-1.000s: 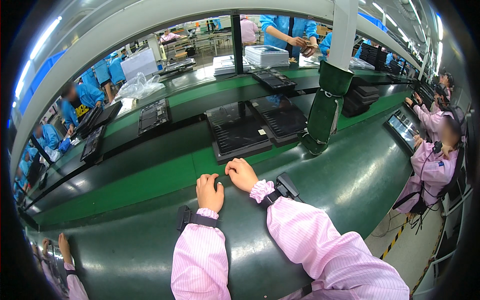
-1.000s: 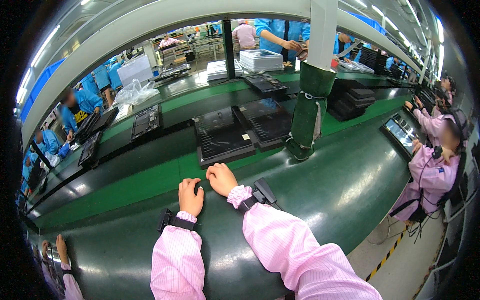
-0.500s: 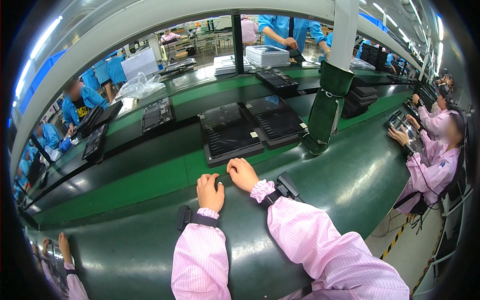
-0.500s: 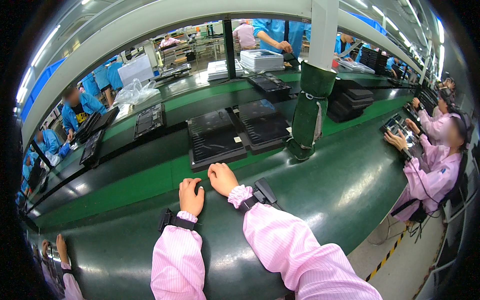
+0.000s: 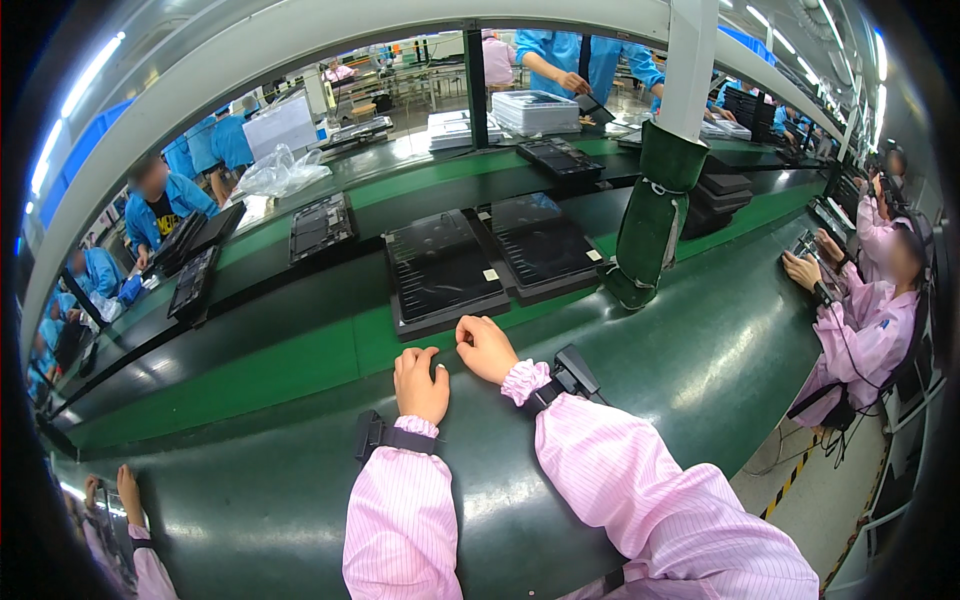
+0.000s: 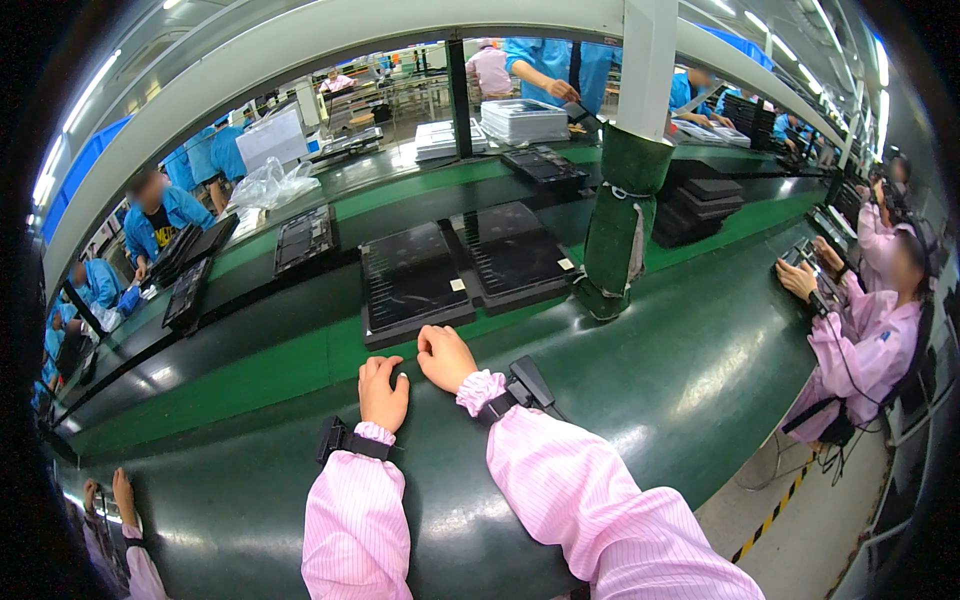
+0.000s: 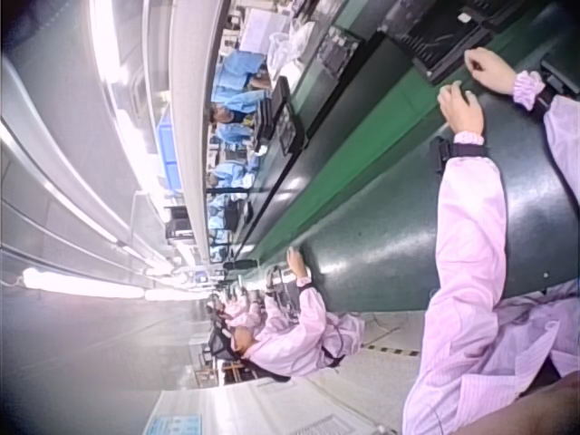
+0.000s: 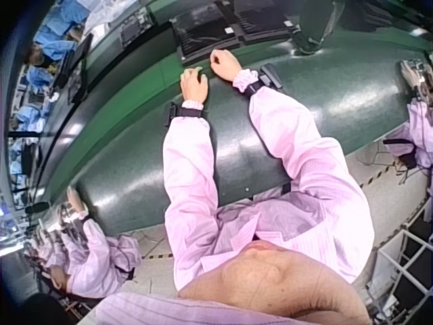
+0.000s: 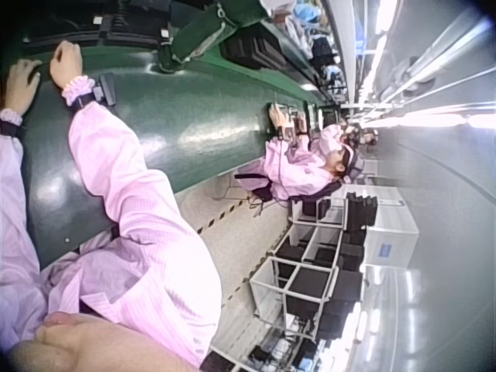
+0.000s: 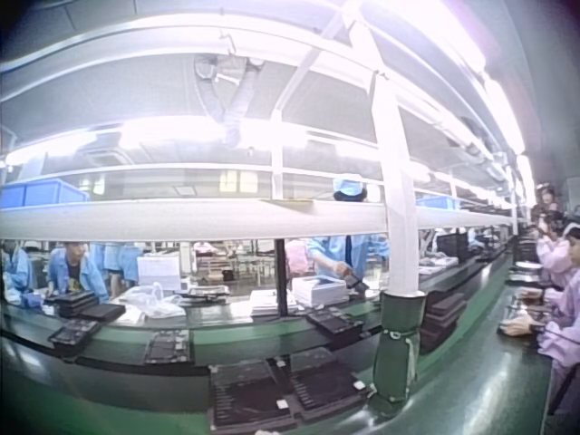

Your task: Checking system diagnostics and performing touch-screen tests on multiple tablet devices at an assembly station.

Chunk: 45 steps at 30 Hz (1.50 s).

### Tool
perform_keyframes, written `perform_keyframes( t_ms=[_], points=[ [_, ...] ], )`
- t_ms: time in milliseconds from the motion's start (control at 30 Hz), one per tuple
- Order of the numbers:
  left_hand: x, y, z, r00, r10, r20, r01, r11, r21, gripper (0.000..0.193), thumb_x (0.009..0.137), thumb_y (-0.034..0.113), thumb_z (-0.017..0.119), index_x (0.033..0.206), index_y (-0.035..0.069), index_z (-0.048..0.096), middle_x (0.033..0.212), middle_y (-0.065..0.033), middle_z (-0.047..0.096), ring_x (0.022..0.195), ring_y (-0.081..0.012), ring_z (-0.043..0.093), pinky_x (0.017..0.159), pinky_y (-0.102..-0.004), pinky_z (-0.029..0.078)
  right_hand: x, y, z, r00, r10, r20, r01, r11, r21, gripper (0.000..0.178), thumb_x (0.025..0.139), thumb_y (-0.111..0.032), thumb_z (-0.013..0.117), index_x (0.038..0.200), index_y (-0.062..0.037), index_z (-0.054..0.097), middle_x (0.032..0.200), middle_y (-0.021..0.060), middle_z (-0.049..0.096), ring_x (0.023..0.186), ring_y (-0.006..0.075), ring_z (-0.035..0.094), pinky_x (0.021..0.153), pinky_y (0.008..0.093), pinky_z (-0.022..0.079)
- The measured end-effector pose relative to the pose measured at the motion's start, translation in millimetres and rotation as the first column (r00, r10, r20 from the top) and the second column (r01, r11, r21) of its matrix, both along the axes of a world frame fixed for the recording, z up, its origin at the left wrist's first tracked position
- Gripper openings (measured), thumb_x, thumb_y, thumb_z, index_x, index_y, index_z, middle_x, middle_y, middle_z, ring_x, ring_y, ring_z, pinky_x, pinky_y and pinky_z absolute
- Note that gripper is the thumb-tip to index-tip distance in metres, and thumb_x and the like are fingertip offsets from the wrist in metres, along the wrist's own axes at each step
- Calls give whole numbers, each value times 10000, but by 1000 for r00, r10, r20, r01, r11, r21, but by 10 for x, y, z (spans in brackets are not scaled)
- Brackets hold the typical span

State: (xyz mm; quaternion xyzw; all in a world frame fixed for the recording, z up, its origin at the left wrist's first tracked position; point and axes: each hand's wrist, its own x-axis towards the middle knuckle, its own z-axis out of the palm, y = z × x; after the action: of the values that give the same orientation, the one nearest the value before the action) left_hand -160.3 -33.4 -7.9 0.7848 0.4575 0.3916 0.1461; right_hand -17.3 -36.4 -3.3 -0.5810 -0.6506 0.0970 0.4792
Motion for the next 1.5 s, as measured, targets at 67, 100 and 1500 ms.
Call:
perform_keyframes(
  t_ms=[67, 100, 1500],
  points=[
    [1, -2, 1, 1000, 1, -1, -1, 1000, -1, 259, 698, 86, 547, 952, 41, 573, 943, -113, 487, 942, -279, 442, 841, -365, 352, 5, 7, -10, 1000, 5, 8, -5, 1000, 6, 59, 646, -40, 516, 681, -28, 469, 658, 88, 503, 695, 250, 477, 639, 335, 388],
    [-2, 0, -3, 1000, 2, -4, -2, 1000, 0, 260, 698, 86, 547, 953, 41, 573, 942, -113, 487, 941, -279, 442, 839, -366, 352, 2, 11, -15, 1000, 5, 12, -5, 1000, 13, 49, 647, -40, 517, 678, -29, 481, 660, 88, 507, 696, 247, 478, 642, 333, 388],
    [-1018, 495, 48, 725, 137, 675, -31, 985, -167, 350, 722, 34, 513, 1058, 5, 419, 935, -129, 561, 851, -183, 520, 806, -287, 371, 1457, -229, 4, 678, -170, -715, 319, 945, 78, 312, 619, 88, 378, 910, -9, 435, 999, 154, 572, 937, 207, 523, 858, 275, 373]
  ],
)
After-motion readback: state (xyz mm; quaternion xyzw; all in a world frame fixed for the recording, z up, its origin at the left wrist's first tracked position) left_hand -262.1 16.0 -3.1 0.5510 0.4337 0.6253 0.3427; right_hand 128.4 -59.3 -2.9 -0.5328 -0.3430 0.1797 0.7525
